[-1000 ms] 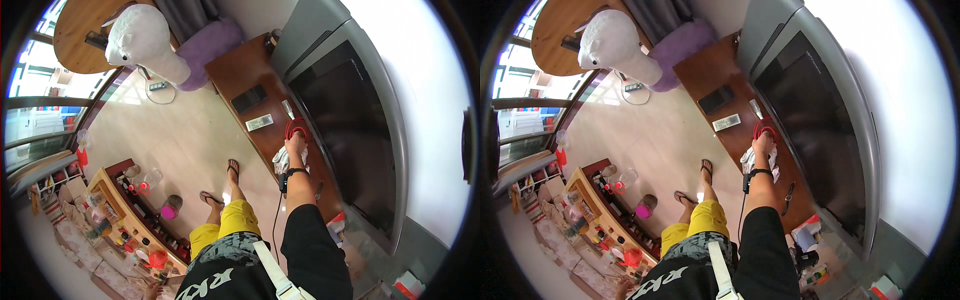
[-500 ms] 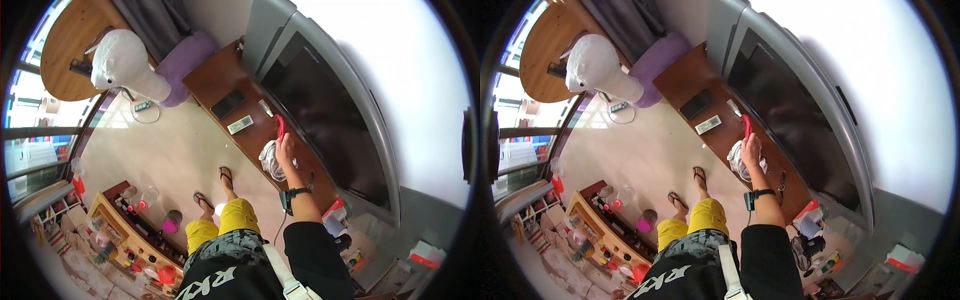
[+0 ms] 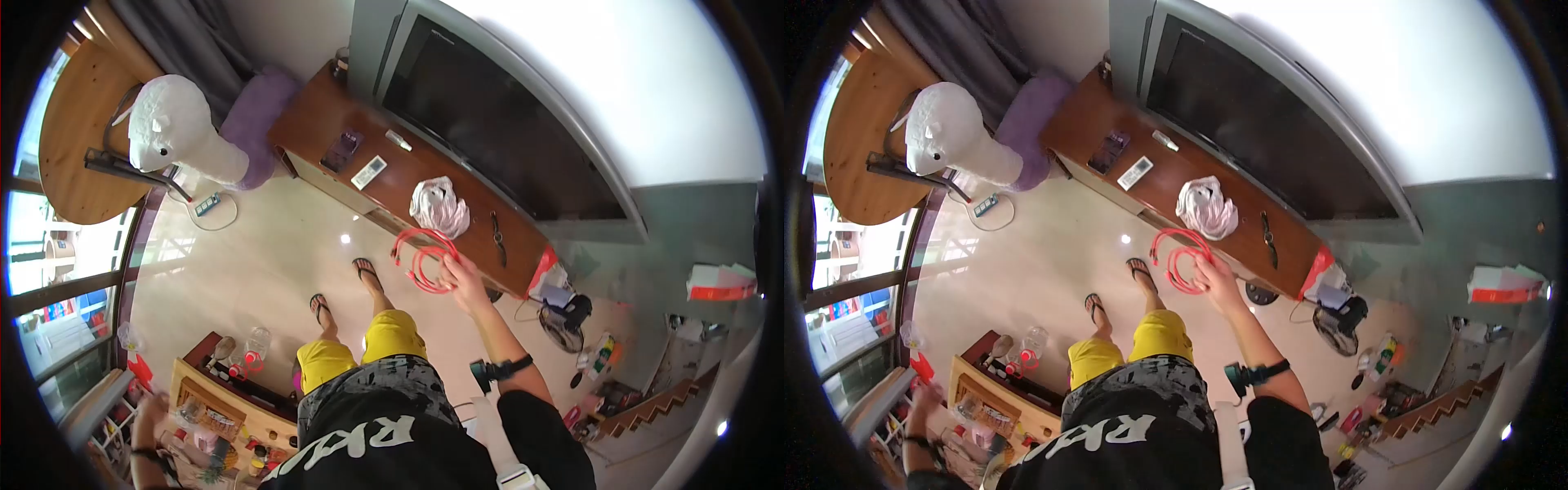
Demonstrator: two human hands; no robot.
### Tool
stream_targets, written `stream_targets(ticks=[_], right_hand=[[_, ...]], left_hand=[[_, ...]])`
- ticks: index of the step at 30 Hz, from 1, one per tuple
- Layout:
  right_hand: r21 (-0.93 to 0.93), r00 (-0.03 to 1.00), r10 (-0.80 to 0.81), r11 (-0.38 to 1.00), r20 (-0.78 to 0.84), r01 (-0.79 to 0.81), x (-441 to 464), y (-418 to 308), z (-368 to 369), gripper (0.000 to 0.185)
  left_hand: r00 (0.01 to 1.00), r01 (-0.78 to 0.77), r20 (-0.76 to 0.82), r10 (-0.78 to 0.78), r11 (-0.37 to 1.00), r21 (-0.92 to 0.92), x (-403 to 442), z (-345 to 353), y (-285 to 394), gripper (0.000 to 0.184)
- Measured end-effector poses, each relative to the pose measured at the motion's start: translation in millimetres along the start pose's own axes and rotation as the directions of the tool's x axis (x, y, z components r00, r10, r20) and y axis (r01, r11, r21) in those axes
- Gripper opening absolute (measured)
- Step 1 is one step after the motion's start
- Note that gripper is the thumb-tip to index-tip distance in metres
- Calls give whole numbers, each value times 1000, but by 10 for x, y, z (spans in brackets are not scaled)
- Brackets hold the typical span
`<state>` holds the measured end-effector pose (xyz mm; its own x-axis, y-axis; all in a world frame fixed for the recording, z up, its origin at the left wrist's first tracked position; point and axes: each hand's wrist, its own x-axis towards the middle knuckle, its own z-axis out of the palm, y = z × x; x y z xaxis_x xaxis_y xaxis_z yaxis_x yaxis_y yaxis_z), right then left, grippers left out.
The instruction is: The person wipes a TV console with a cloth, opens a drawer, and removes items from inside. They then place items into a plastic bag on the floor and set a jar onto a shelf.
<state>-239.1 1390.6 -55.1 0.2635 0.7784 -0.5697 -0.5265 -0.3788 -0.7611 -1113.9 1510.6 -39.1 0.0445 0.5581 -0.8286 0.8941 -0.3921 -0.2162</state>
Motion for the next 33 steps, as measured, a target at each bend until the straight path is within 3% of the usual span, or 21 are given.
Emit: stream_targets(ticks=[1, 2, 4, 5, 6, 7, 8, 9, 10, 11, 13, 15, 17, 19, 21, 23, 27, 29, 31, 32, 33], right_hand=[[-81, 1000, 8, 997, -19, -9, -211, 45, -52, 28], [-115, 999, -4, 993, -52, -2, -470, 115, -116, 26], [-141, 994, -45, 990, -103, 30, -833, 134, -106, 23], [-305, 986, -30, 952, -166, -23, -1041, 69, -52, 23], [-453, 972, -15, 886, -234, -96, -1236, 9, 14, 23], [-447, 968, -13, 888, -251, -104, -1354, -29, 32, 23], [-558, 983, 9, 822, -184, -113, -1397, -85, 38, 23], [-658, 992, 38, 745, -118, -107, -1400, -143, 63, 24], [-662, 993, 65, 741, -97, -114, -1368, -209, 138, 23], [-657, 992, 66, 744, -104, -118, -1293, -217, 156, 23], [-599, 982, 189, 787, 10, -146, -1061, -221, 161, 24], [-562, 976, 215, 811, 25, -164, -779, -267, 196, 26], [-189, 974, 142, 976, 175, -108, -463, -213, 61, 30], [-65, 995, -50, 996, 86, 56, -133, -162, -77, 32], [46, 973, -228, 972, -27, 229, 114, 58, -357, 34], [110, 887, -424, 888, -183, 447, 341, 454, -735, 34], [2, 729, -491, 829, -477, 559, 638, 1297, -1121, 26], [-275, 765, -465, 884, -445, 377, 619, 1761, -1539, 30], [-521, 700, -620, 753, -354, 403, 737, 2105, -1976, 35], [-522, 689, -635, 743, -349, 420, 771, 2231, -2168, 35], [-107, 742, -561, 818, -367, 565, 793, 2291, -2284, 36]], left_hand=[[990, -18, -143, 7, 997, -74, 350, -68, -373, 28], [983, 102, -176, -44, 938, 331, 639, -388, -448, 25], [939, 29, -301, 169, 830, 556, 1107, -956, -795, 22], [980, 91, -200, 21, 842, 532, 1527, -1278, -854, 27], [887, 39, -409, 216, 846, 532, 1797, -1495, -878, 28], [842, -106, -427, 328, 878, 467, 1895, -2062, -449, 31], [950, -107, -202, 238, 856, 505, 1697, -2790, 386, 37], [712, -365, -432, 554, 817, 447, 1892, -2963, 637, 42], [683, -507, -354, 639, 763, 401, 1895, -3340, 1324, 47], [524, -643, -387, 759, 650, 405, 1832, -3571, 2023, 51], [383, -897, -308, 871, 430, 99, 1624, -3846, 3473, 61], [174, -974, -299, 938, 119, -194, 1528, -3757, 4697, 66], [-36, -884, -295, 955, -169, -436, 1539, -3539, 5709, 65], [85, -623, -205, 975, -109, -775, 1499, -3348, 6338, 71], [-53, -235, -325, 944, -328, -915, 1662, -3024, 6983, 55], [276, -107, -422, 864, -409, -906, 1547, -2830, 7422, 44], [392, -114, -448, 803, -441, -890, 2092, -1962, 8389, 40], [349, -436, -566, 746, -405, -803, 2508, -1477, 8781, 40], [354, -339, -411, 840, -294, -894, 2640, -1285, 8861, 37], [304, -336, -419, 856, -315, -888, 2717, -1169, 8921, 37], [256, -334, -429, 867, -337, -880, 2814, -1056, 8968, 37]])
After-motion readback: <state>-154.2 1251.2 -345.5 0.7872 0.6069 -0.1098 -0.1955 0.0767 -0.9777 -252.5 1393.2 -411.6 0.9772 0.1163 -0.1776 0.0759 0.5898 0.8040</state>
